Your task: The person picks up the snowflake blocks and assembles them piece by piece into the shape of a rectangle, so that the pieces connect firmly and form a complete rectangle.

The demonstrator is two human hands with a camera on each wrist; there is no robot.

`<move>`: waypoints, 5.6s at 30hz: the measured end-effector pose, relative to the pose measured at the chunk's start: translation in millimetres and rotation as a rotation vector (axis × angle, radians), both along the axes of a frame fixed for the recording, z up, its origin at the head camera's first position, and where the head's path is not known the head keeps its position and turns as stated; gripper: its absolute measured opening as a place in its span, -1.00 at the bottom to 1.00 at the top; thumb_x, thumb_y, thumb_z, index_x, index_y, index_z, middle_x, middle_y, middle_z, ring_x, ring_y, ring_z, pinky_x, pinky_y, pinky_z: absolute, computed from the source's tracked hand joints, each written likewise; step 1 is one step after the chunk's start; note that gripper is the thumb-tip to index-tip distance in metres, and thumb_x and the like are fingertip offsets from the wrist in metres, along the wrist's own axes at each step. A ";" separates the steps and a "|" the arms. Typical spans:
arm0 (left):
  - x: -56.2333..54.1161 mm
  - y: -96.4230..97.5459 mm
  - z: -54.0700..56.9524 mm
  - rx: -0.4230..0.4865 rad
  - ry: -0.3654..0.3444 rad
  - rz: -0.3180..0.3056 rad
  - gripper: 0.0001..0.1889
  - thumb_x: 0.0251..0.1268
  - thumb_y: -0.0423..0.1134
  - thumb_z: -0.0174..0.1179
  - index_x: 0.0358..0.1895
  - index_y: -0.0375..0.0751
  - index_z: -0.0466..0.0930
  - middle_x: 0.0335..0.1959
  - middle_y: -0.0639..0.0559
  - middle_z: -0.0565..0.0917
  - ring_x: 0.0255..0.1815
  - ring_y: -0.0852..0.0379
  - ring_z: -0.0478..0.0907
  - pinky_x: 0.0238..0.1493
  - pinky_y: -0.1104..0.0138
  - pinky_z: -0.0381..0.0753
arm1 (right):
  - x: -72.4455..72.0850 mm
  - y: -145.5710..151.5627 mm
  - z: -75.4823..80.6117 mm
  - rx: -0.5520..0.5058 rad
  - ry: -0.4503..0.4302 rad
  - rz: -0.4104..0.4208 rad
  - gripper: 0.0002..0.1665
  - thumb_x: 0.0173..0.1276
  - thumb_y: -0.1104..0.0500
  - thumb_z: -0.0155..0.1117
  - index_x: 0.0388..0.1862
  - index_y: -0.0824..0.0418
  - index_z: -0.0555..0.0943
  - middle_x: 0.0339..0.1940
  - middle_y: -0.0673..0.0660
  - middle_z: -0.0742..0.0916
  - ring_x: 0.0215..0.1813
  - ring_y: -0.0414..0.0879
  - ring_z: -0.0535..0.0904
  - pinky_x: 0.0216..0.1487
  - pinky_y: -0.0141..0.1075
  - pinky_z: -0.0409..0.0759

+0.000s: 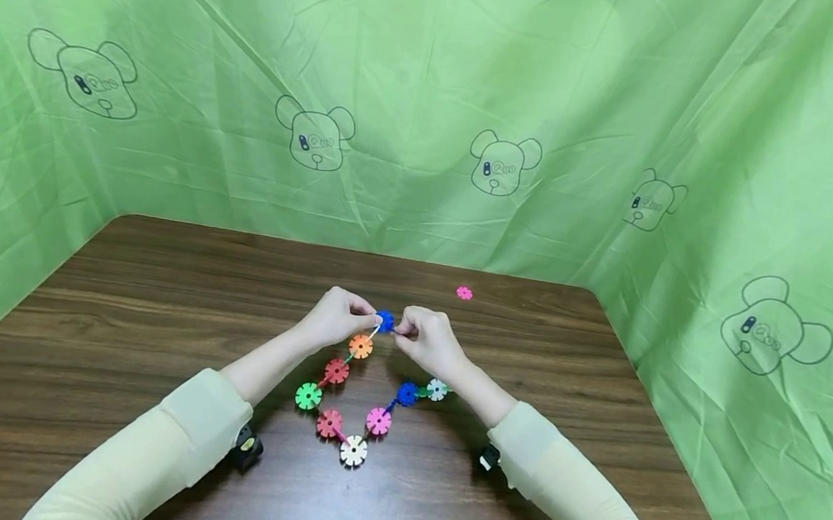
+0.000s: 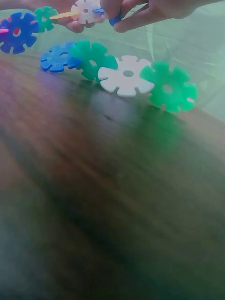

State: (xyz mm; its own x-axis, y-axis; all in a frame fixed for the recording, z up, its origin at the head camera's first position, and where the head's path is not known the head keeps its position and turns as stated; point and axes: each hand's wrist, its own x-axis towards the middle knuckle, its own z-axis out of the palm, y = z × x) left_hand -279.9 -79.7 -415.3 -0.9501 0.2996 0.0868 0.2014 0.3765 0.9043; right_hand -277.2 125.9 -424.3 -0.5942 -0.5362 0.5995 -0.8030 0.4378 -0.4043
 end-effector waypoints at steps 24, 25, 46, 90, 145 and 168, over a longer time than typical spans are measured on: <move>-0.8 -28.1 -11.4 0.079 -0.232 0.034 -0.77 0.28 -0.30 0.18 -0.09 -0.40 0.56 -0.38 -0.06 0.69 -0.45 0.18 0.62 -0.36 0.32 0.63 | -68.4 88.9 -3.0 0.209 -0.334 -0.221 -0.59 0.15 0.18 0.43 0.00 0.25 0.62 -0.03 0.13 0.67 0.02 0.05 0.54 0.12 -0.06 0.47; -0.4 -29.1 -11.8 0.088 -0.244 0.037 -0.76 0.28 -0.30 0.18 -0.09 -0.41 0.55 -0.38 -0.06 0.69 -0.45 0.18 0.62 -0.36 0.32 0.63 | -71.2 91.9 -3.8 0.208 -0.350 -0.236 -0.58 0.16 0.18 0.42 0.01 0.26 0.62 -0.02 0.14 0.67 0.03 0.04 0.53 0.13 -0.06 0.46; 6.0 -52.4 -25.0 0.178 -0.397 0.056 -0.68 0.31 -0.31 0.15 0.01 -0.48 0.43 -0.44 -0.01 0.66 -0.44 0.19 0.62 -0.31 0.31 0.65 | -109.5 104.8 -16.5 0.518 -0.471 -0.508 -0.52 0.43 0.14 0.10 0.30 0.19 0.43 0.33 0.21 0.45 0.33 0.26 0.26 0.19 0.24 0.30; 14.8 -54.8 -18.8 0.241 -0.366 0.039 -0.66 0.28 -0.38 0.17 0.10 -0.45 0.49 -0.43 -0.06 0.68 -0.46 0.15 0.63 -0.30 0.30 0.67 | -21.5 40.3 29.7 -0.061 -0.403 -0.289 -0.87 0.14 0.24 0.43 -0.36 0.14 0.62 -0.43 0.00 0.75 -0.39 -0.18 0.65 -0.35 -0.35 0.59; 3.4 -40.8 -5.4 0.244 -0.255 0.107 -0.69 0.20 -0.33 0.27 -0.03 -0.43 0.53 -0.43 -0.06 0.73 -0.53 0.18 0.62 -0.42 0.37 0.63 | -4.8 -32.7 16.7 -0.383 -0.832 -0.196 -0.79 0.15 0.46 0.28 -0.19 0.41 0.66 -0.39 0.30 0.74 -0.48 -0.07 0.69 -0.31 -0.11 0.68; 0.7 -37.8 -4.0 0.211 -0.231 0.120 -0.74 0.20 -0.36 0.27 -0.05 -0.36 0.57 -0.42 -0.04 0.74 -0.51 0.14 0.64 -0.38 0.27 0.64 | -4.6 -34.2 16.3 -0.421 -0.895 -0.210 -0.81 0.20 0.44 0.27 -0.17 0.42 0.63 -0.37 0.32 0.73 -0.47 -0.08 0.68 -0.23 -0.04 0.66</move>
